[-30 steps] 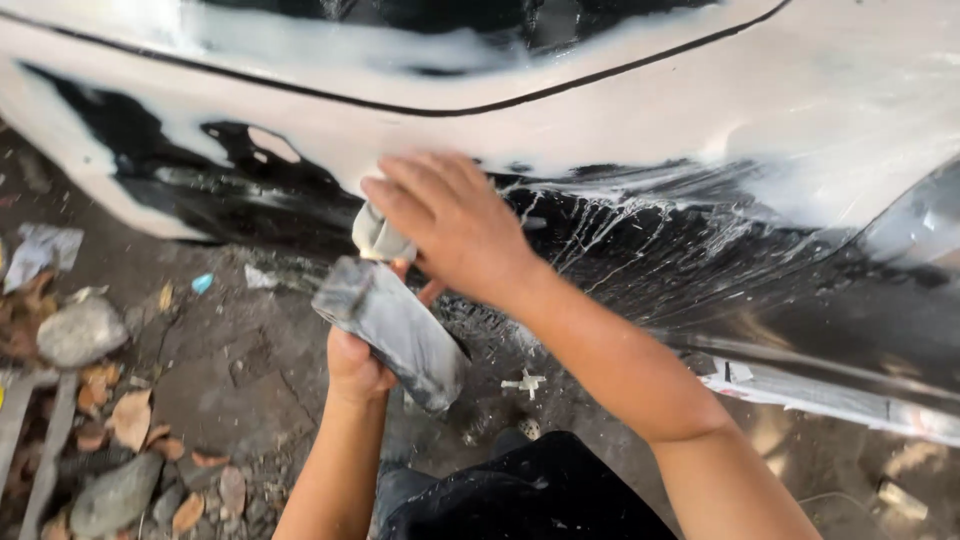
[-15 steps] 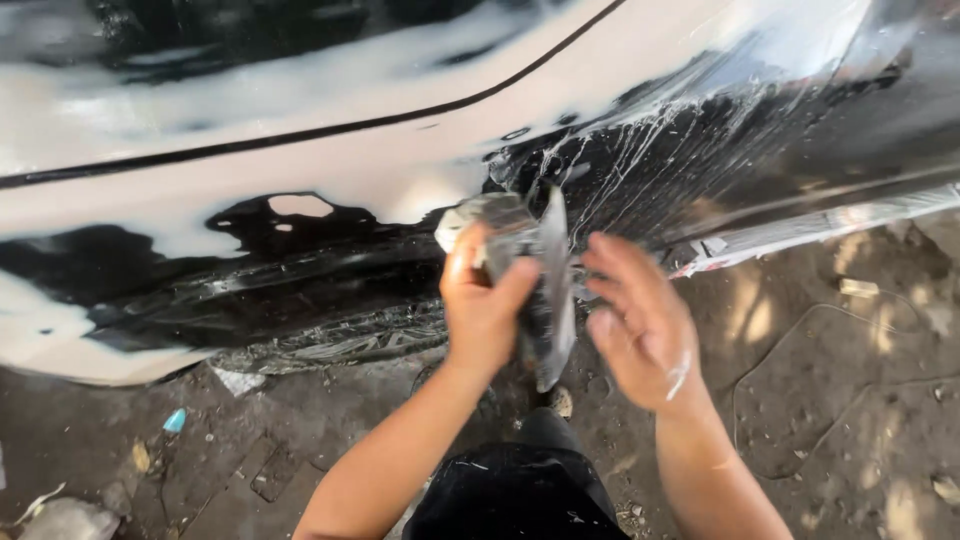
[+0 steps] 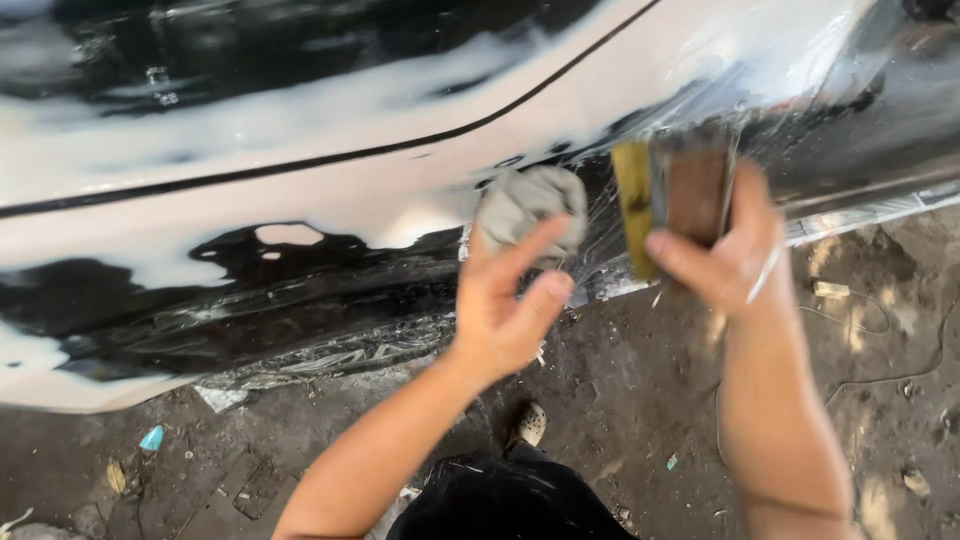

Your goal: The person sands a white car bumper with a sanding block and wipes the surface with a cloth. They then dip the cloth in a bucket of water and handle a sheet of sandpaper, tearing it into smaller pieces.

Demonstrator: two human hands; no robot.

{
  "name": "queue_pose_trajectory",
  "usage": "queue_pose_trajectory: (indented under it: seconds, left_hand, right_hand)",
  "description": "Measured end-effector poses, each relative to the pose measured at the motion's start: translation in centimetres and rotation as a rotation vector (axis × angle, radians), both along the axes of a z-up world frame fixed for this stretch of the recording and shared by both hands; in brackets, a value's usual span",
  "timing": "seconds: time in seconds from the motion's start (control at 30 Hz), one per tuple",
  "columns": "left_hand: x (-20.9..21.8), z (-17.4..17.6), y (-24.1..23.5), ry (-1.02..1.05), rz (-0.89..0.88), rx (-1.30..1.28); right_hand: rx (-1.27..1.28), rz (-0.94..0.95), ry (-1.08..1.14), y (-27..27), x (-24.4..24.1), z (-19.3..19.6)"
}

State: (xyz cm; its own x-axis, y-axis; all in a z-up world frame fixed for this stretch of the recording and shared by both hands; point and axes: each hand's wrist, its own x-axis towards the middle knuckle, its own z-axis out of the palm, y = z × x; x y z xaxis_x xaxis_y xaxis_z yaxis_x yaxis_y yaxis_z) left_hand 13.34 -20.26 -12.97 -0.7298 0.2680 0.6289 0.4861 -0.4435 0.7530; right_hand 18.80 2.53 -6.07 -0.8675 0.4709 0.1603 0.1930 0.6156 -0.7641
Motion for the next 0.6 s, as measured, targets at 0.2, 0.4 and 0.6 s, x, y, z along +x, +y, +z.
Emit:
queue_pose_trajectory:
  seconds: [0.2,0.4,0.6]
  left_hand:
    - [-8.4,3.5,-1.8,0.338,0.304,-0.28]
    - [-12.5,7.0,-2.5,0.39,0.243,-0.242]
    - [-15.3,8.1,-5.7,0.538,0.256,-0.1]
  right_hand:
    - [0.659,0.304,0.119,5.7,-6.7,5.3]
    - [1.026,0.337,0.364,6.3,-8.1,1.6]
    - [1.147,0.246,0.453,5.2,-8.8,1.8]
